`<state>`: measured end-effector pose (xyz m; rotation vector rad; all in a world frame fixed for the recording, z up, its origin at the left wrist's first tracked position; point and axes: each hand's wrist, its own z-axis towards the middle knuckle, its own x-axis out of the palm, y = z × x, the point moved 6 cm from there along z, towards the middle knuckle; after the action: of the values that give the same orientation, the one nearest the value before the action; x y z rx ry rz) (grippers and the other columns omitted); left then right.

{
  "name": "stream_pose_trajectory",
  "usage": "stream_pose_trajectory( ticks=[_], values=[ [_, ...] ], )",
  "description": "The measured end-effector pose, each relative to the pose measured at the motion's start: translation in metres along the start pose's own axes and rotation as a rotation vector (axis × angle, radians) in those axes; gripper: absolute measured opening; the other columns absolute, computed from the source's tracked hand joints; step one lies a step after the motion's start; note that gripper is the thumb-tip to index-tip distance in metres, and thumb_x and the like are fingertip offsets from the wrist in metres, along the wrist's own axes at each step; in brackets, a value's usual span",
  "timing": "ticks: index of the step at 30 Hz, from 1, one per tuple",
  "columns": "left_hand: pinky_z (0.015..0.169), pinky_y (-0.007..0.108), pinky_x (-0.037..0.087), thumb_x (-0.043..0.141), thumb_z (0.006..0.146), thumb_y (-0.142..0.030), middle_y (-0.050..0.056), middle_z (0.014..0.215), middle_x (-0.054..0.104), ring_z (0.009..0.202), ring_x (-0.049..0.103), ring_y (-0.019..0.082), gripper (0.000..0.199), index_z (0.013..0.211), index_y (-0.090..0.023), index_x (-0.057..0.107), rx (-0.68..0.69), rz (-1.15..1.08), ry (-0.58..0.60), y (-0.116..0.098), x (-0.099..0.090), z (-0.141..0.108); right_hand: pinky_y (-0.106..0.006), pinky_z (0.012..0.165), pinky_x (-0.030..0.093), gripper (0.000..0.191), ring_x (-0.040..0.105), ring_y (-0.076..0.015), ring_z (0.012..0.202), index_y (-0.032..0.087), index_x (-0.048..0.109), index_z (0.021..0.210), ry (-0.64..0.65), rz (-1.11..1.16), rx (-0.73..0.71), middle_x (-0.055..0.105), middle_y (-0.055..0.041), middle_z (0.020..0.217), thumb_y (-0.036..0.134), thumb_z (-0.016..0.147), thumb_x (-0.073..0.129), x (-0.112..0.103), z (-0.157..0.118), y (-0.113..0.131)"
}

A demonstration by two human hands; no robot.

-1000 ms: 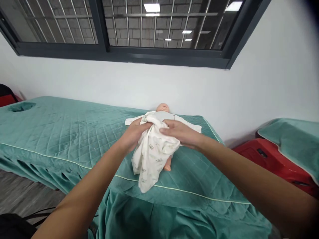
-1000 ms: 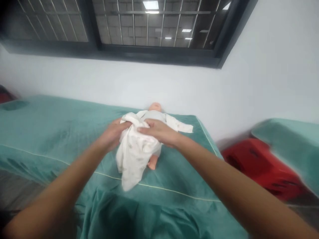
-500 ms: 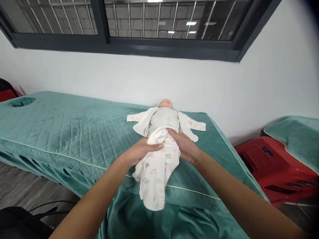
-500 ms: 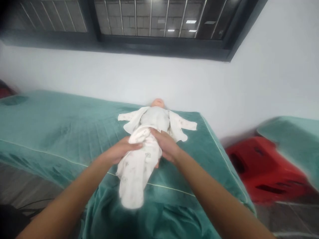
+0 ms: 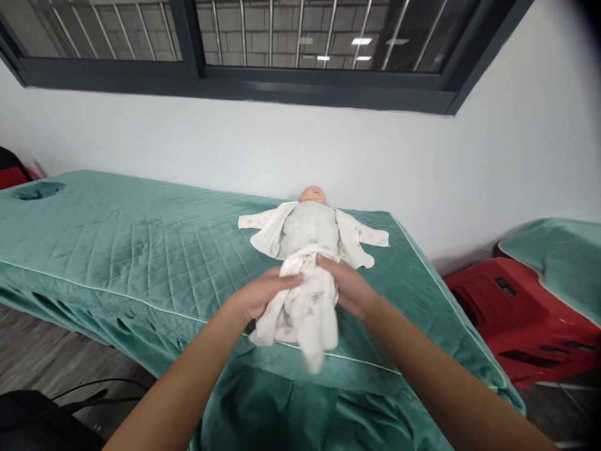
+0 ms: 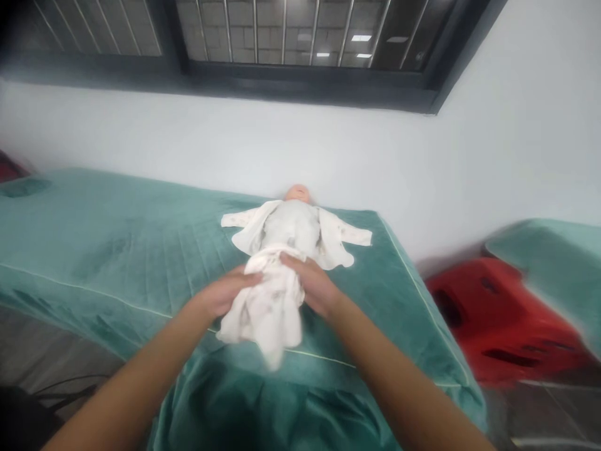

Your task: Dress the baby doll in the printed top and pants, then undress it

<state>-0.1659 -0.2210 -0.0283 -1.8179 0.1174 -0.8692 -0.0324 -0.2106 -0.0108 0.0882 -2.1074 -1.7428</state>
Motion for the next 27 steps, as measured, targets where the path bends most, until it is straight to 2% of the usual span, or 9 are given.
stream_pose_trajectory(
  ticks=[2,4,8,11,15,18,21,24,27],
  values=[
    [0.08,0.032,0.054,0.086,0.067,-0.034,0.013,0.098,0.075,0.085,0.071,0.023,0.049,0.108,-0.011,0.072,-0.052,0.069,0.047,0.003,0.004,-0.002,-0.033,0.079,0.058,0.044,0.073,-0.0218,0.084,0.018,0.066,0.117,-0.033,0.12,0.0,0.076,-0.008,0.098,0.049,0.087,0.064,-0.005,-0.001,0.001],
    [0.083,0.034,0.054,0.087,0.065,-0.032,0.014,0.102,0.075,0.09,0.071,0.025,0.05,0.107,-0.011,0.072,-0.068,0.094,0.052,0.002,0.007,-0.002,-0.036,0.084,0.057,0.049,0.072,-0.0249,0.093,0.017,0.065,0.12,-0.016,0.171,0.064,0.076,-0.01,0.101,0.054,0.089,0.059,-0.007,-0.005,-0.003],
    [0.082,0.035,0.054,0.086,0.067,-0.034,0.014,0.099,0.075,0.089,0.071,0.025,0.047,0.105,-0.01,0.072,0.017,0.043,-0.057,-0.007,0.007,0.005,-0.036,0.082,0.058,0.048,0.072,-0.0256,0.096,0.017,0.065,0.122,-0.024,0.134,0.078,0.075,-0.011,0.104,0.047,0.085,0.069,-0.014,-0.019,-0.01],
    [0.082,0.035,0.054,0.083,0.069,-0.037,0.012,0.098,0.076,0.088,0.07,0.025,0.046,0.106,-0.012,0.073,0.05,0.086,-0.127,-0.009,0.006,0.014,-0.033,0.08,0.059,0.046,0.073,-0.0246,0.092,0.016,0.068,0.117,0.033,0.031,0.145,0.075,-0.0119,0.106,0.038,0.078,0.078,-0.014,-0.031,-0.017],
    [0.078,0.033,0.052,0.078,0.073,-0.039,0.011,0.102,0.075,0.091,0.069,0.026,0.038,0.101,-0.013,0.074,0.005,0.368,-0.208,-0.012,0.007,0.021,-0.031,0.081,0.059,0.04,0.073,-0.023,0.091,0.017,0.07,0.115,0.001,0.069,0.206,0.074,-0.0118,0.109,0.034,0.08,0.076,-0.015,-0.045,-0.02],
    [0.074,0.031,0.049,0.07,0.078,-0.04,0.009,0.104,0.075,0.092,0.068,0.027,0.033,0.1,-0.016,0.075,-0.004,0.652,-0.125,-0.023,0.02,0.022,-0.03,0.081,0.059,0.033,0.073,-0.0221,0.091,0.017,0.071,0.112,-0.049,0.176,0.267,0.075,-0.0114,0.108,0.031,0.082,0.073,-0.015,-0.056,-0.027],
    [0.069,0.03,0.045,0.065,0.078,-0.039,0.007,0.098,0.076,0.086,0.067,0.027,0.029,0.095,-0.018,0.075,-0.04,0.959,-0.056,-0.033,0.033,0.024,-0.032,0.082,0.06,0.029,0.074,-0.0229,0.09,0.017,0.071,0.109,-0.107,0.232,0.297,0.075,-0.0109,0.105,0.03,0.083,0.072,-0.019,-0.064,-0.039],
    [0.069,0.029,0.043,0.063,0.078,-0.033,0.008,0.097,0.076,0.087,0.067,0.028,0.024,0.092,-0.018,0.075,-0.062,1.173,0.001,-0.031,0.046,0.028,-0.035,0.079,0.06,0.03,0.074,-0.0249,0.086,0.018,0.072,0.105,-0.189,0.181,0.275,0.076,-0.0103,0.1,0.036,0.082,0.073,-0.028,-0.068,-0.056],
    [0.07,0.03,0.043,0.059,0.08,-0.029,0.011,0.102,0.075,0.09,0.067,0.028,0.024,0.094,-0.018,0.074,-0.062,1.277,0.019,-0.021,0.051,0.034,-0.036,0.081,0.058,0.037,0.072,-0.0268,0.092,0.018,0.071,0.105,-0.252,0.054,0.198,0.076,-0.0097,0.102,0.045,0.08,0.073,-0.041,-0.067,-0.068]
  ],
)
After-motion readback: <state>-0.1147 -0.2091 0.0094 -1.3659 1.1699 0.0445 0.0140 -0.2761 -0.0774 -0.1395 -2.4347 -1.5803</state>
